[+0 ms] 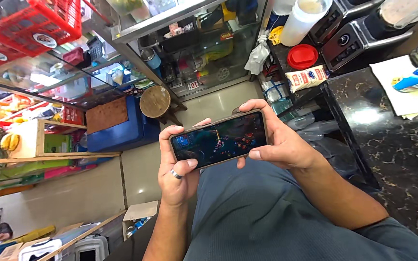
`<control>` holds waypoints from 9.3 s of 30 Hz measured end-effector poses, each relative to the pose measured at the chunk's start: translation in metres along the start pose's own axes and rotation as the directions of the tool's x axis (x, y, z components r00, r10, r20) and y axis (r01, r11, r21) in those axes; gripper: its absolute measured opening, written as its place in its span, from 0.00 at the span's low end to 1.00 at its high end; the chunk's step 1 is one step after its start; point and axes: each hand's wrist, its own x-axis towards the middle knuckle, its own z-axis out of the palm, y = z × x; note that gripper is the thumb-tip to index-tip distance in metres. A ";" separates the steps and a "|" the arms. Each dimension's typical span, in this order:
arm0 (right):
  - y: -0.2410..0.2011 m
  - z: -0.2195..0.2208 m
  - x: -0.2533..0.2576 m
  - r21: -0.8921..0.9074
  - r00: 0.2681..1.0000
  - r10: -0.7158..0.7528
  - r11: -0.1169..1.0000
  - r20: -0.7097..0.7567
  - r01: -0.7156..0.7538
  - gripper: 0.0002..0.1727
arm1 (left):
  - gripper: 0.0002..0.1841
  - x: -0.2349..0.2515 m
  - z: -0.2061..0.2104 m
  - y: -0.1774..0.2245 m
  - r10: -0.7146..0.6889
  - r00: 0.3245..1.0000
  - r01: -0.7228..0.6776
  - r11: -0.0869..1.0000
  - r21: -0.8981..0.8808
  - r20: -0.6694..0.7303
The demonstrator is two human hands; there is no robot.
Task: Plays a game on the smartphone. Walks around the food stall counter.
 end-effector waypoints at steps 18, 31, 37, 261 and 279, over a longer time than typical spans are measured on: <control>-0.002 0.001 0.001 -0.052 1.000 0.004 0.999 0.005 -0.003 0.47 | 0.33 0.000 -0.004 0.001 -0.002 0.999 0.004 1.000 -0.029 0.055; -0.001 0.001 0.000 -0.032 1.000 0.002 0.999 -0.004 -0.002 0.44 | 0.25 0.001 0.004 -0.001 0.021 0.999 -0.021 1.000 0.012 -0.042; 0.000 0.001 0.000 -0.021 1.000 0.003 1.000 -0.001 -0.003 0.41 | 0.23 0.001 0.003 -0.001 0.026 0.998 -0.028 0.999 -0.026 -0.062; -0.002 -0.002 -0.005 -0.008 0.999 -0.012 1.000 -0.034 0.012 0.38 | 0.35 -0.003 0.006 -0.010 -0.008 0.999 0.012 0.996 0.086 -0.039; -0.003 0.001 -0.004 -0.002 0.994 -0.006 1.000 -0.105 0.006 0.26 | 0.32 -0.001 0.004 -0.007 -0.032 0.999 0.032 0.999 -0.010 -0.002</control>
